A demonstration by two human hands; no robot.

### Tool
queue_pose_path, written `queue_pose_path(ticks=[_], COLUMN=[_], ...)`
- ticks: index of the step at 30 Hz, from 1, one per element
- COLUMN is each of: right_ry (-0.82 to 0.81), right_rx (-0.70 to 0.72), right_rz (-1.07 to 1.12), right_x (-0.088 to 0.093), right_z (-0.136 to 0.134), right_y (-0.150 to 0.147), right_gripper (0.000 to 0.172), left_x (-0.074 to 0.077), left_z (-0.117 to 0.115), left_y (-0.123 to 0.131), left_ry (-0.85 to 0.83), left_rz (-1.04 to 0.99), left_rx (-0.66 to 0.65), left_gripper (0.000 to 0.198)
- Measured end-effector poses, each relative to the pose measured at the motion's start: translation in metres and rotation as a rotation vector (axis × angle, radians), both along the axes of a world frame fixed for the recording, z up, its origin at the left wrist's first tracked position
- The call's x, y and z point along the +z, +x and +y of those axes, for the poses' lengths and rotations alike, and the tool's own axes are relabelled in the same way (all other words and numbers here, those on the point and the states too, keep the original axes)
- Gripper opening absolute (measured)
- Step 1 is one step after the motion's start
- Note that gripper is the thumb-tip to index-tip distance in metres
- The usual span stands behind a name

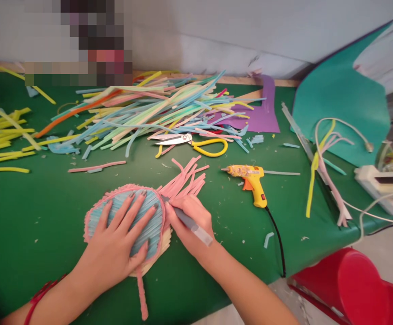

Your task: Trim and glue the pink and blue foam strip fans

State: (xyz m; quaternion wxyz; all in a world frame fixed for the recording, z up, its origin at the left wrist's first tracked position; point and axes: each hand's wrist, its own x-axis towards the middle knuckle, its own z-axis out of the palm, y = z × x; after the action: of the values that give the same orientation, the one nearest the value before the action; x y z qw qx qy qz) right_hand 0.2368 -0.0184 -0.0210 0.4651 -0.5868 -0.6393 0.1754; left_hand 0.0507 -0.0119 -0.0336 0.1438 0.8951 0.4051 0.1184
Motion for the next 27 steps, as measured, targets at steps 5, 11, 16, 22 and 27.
queue_pose_path(ticks=[5, 11, 16, 22, 27], right_ry=[-0.056, -0.042, -0.028, -0.093, -0.332], right_rx=[0.020, 0.028, -0.023, -0.051, 0.045], right_rz=[0.006, -0.041, -0.050, 0.052, 0.280], right_x=[-0.011, -0.008, 0.004, 0.003, -0.008], right_z=[0.009, 0.003, 0.005, 0.027, 0.041], right_y=[-0.003, -0.003, -0.001, -0.003, -0.012], right_gripper=[0.006, 0.016, 0.017, 0.012, 0.008], left_x=[-0.003, -0.003, -0.001, -0.003, -0.006], left_z=[0.000, -0.001, -0.001, -0.001, -0.001], left_y=[0.000, -0.001, -0.001, -0.002, -0.001], left_ry=[0.006, -0.018, -0.012, 0.003, -0.001], left_rz=[-0.010, -0.008, -0.012, -0.003, 0.001], left_rx=[0.002, 0.000, 0.001, -0.004, -0.002], left_gripper=[0.055, 0.057, 0.056, 0.056, 0.056])
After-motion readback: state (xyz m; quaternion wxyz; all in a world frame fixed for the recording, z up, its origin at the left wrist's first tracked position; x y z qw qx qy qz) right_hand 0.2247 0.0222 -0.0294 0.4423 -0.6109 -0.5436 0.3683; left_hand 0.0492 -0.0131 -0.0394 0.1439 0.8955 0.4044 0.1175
